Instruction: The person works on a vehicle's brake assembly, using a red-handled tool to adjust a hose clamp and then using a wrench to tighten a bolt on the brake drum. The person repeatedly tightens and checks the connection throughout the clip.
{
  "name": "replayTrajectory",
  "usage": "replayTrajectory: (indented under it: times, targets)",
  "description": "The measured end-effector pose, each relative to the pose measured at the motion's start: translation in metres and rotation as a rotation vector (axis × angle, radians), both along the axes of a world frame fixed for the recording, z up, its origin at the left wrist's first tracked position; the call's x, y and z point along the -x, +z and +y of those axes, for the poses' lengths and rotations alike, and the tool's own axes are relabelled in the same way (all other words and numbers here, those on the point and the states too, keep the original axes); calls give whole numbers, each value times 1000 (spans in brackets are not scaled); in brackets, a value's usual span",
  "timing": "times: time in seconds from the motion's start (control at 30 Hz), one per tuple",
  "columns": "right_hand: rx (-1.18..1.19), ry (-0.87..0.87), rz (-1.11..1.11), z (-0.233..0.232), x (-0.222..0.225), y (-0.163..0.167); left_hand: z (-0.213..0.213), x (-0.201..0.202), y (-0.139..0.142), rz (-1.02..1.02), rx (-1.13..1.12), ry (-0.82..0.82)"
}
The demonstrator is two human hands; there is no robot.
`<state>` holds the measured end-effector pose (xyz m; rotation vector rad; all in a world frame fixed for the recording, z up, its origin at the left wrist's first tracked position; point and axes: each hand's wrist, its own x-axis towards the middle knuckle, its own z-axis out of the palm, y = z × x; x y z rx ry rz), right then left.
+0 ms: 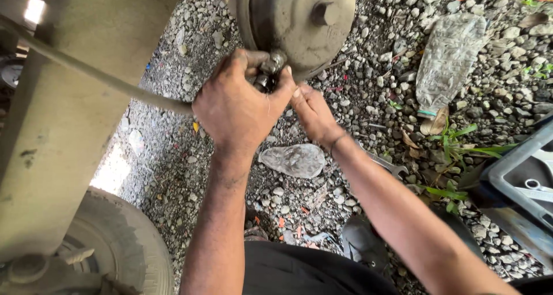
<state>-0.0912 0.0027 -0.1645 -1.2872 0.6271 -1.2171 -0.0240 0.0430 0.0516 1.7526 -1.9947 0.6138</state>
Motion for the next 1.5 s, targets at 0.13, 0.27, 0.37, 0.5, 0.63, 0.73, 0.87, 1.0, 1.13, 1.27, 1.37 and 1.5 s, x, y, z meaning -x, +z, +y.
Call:
replayTrajectory:
  times: [0.13,0.27,0.37,0.5,0.63,0.73,0.87,1.0,1.13,1.27,1.37,1.5]
  targets:
    - [-278,72,-191,-4,-13,-19,0,-1,-2,-10,1,6]
    - [-506,5,-219,35,-16,27,-3,2,2,6,-23,52]
    - [-876,137,-378,94,-7,94,-4,7,9,28,-94,111]
    - [-1320,370,-589,146,18,143,-2,12,18,22,-134,114]
    - [-1201,305,-695,153,5,137,2,10,17,-2,-64,31]
    - [-999,95,-600,135,-16,106,1,5,12,25,-63,-41]
    - [-590,-152,-133,61,-7,33,1,3,5,22,-22,-22]
    - [-224,-65,-78,7,1,-11,1,3,2,18,-10,-9]
    - [-84,18,-113,10,-2,-12,0,2,0,-11,27,-44]
    - [-22,102,-160,24,-9,-7,0,-2,-1,7,-15,-23]
    - [-46,157,-299,22,-17,-11,1,-7,2,115,-47,-96]
    - [-152,22,-241,20,-31,-14,4,-9,5,183,-215,24]
